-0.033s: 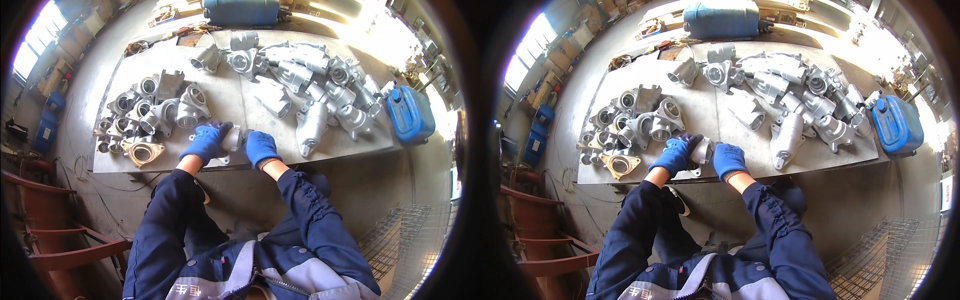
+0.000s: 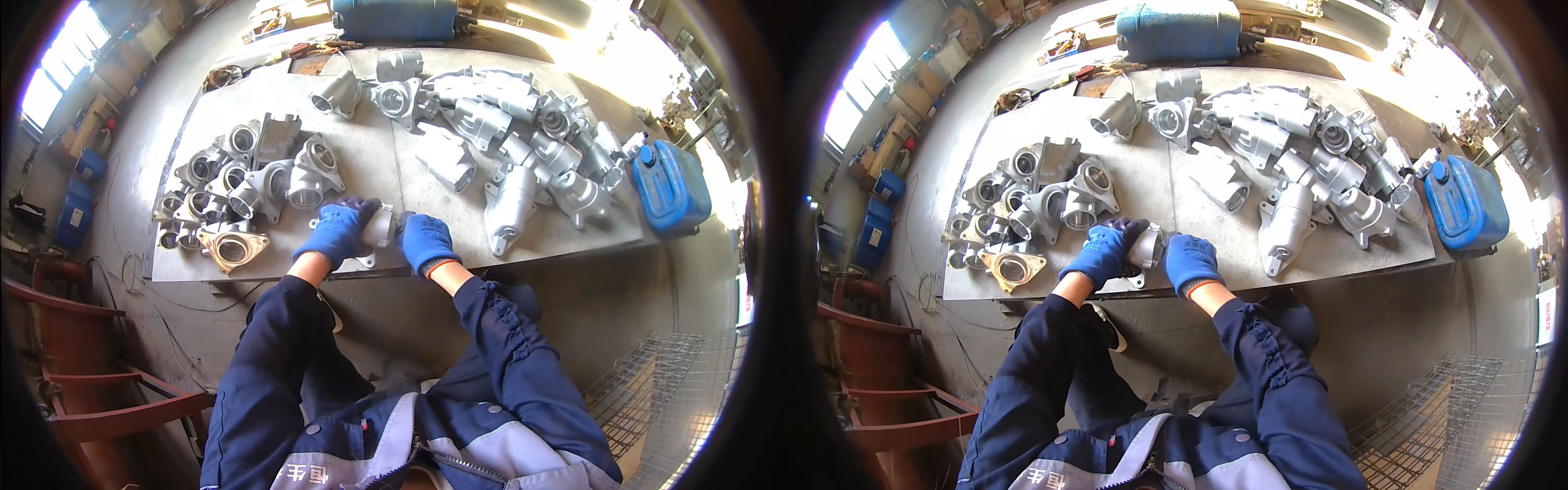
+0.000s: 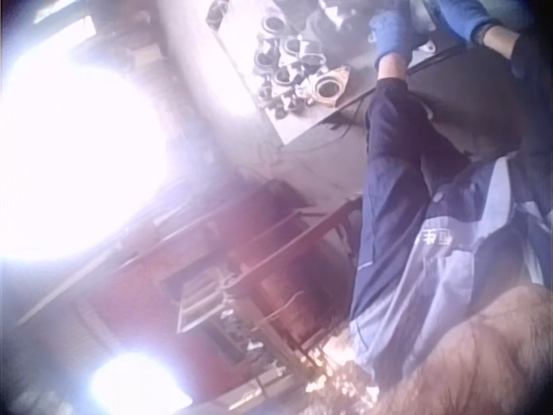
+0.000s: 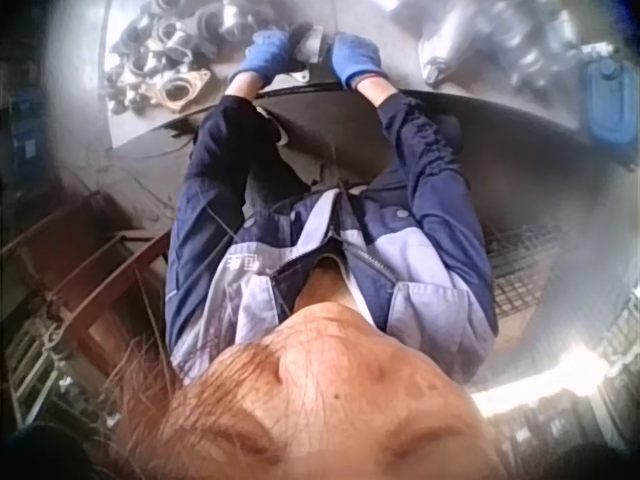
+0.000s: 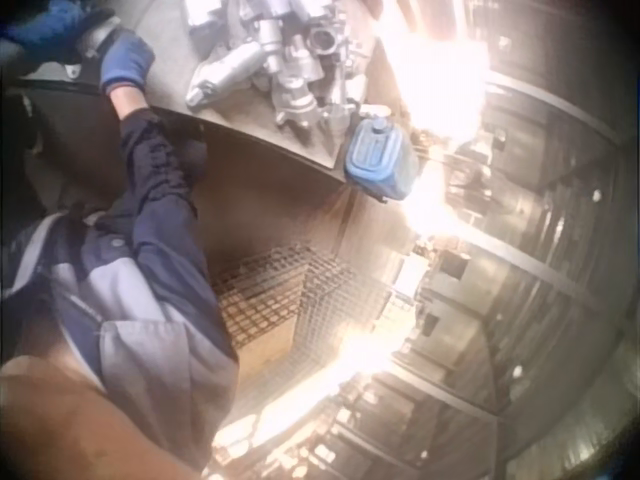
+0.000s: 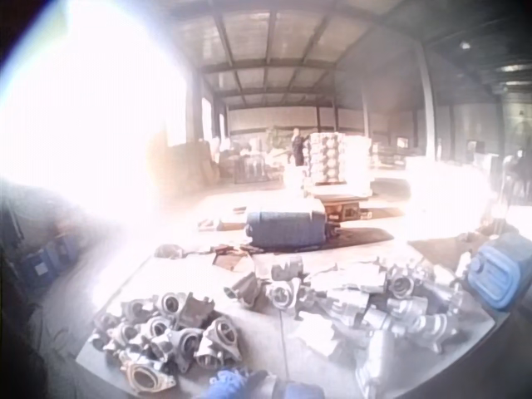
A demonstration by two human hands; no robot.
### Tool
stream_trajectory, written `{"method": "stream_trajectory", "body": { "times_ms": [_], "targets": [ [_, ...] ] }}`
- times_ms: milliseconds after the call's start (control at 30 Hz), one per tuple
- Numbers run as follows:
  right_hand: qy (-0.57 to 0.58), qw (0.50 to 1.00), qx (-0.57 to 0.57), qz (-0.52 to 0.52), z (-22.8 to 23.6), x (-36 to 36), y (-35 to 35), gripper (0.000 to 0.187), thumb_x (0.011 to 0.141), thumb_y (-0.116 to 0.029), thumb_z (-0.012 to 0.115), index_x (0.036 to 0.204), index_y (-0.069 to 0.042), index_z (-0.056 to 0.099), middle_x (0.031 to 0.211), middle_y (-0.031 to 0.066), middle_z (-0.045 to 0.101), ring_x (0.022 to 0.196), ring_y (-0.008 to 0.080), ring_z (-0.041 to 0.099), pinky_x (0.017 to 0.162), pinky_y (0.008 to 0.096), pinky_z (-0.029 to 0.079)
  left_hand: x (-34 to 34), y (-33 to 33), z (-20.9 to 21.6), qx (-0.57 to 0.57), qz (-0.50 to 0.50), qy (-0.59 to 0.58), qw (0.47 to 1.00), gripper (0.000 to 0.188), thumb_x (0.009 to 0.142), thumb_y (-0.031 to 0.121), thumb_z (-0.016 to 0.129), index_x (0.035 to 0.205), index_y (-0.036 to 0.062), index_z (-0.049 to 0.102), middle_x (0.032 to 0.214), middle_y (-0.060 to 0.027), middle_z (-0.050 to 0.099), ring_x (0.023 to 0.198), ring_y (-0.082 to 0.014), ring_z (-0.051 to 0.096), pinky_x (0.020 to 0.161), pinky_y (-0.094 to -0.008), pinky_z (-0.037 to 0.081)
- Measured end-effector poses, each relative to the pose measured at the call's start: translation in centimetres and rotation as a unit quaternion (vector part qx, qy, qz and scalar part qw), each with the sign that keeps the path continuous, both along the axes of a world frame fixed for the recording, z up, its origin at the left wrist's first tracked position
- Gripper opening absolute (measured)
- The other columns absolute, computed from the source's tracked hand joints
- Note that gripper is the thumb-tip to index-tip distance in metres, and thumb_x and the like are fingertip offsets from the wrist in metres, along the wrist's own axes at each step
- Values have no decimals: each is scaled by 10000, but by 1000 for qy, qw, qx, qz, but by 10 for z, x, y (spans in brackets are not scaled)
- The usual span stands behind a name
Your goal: The person repeatedly picks up small metal castings from a table, turns them over in gloved hands, and places them into a growing pile. The action is continuous and repetitive throughout the clip.
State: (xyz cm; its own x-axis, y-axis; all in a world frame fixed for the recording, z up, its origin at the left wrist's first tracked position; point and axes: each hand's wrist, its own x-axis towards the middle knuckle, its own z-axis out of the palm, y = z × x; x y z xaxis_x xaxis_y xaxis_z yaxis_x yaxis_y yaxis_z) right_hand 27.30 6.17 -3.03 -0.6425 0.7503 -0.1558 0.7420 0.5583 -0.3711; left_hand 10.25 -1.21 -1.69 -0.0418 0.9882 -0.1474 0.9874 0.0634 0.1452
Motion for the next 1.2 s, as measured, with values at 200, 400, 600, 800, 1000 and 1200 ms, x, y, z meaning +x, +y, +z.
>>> {"method": "stream_trajectory", "body": {
  "times_ms": [200,400,600,800,1000,1200],
  "targets": [
    [24,999,-38,-4,5,8,-15,237,840,-209,586,1010,-70,674,903,194,695,873,362,682,791,440,539,-2,-1,-5,25,-29,-14,999,780,601,405,814,1295,207,518,1171,-111,606,1095,-319,601,924,-449,470],
    [38,999,15,23,-19,12,-26,207,854,-224,591,962,-66,670,877,194,693,830,352,686,769,449,534,-1,-4,-2,19,-18,-9,1000,828,585,385,843,1313,196,497,1201,-121,588,1116,-329,583,922,-448,463],
    [91,995,30,19,-27,33,-55,174,897,-243,535,919,-116,652,818,174,685,794,371,670,722,484,516,-1,-19,-4,15,42,6,999,854,615,411,834,1350,197,455,1277,-129,557,1165,-322,561,950,-442,450],
    [161,978,-124,-49,-74,108,-86,203,866,-303,624,831,-105,652,694,158,667,645,344,666,601,427,530,-25,-63,6,76,128,-2,989,921,506,399,879,1318,158,518,1239,-173,571,1127,-366,562,969,-445,450],
    [242,682,-669,-169,-118,155,-102,232,953,-272,600,1079,-87,661,660,85,641,545,185,637,456,315,509,-48,-89,-2,141,181,156,961,1073,526,377,852,1460,207,352,1472,-172,355,1358,-373,312,1124,-498,242],
    [232,597,-739,-207,-139,155,-95,319,942,-347,593,1135,-94,619,785,110,674,622,232,651,523,356,536,44,-10,14,322,164,-9,932,811,683,272,760,1397,89,424,1355,-230,468,1260,-400,444,1083,-481,341]
  ]
}}
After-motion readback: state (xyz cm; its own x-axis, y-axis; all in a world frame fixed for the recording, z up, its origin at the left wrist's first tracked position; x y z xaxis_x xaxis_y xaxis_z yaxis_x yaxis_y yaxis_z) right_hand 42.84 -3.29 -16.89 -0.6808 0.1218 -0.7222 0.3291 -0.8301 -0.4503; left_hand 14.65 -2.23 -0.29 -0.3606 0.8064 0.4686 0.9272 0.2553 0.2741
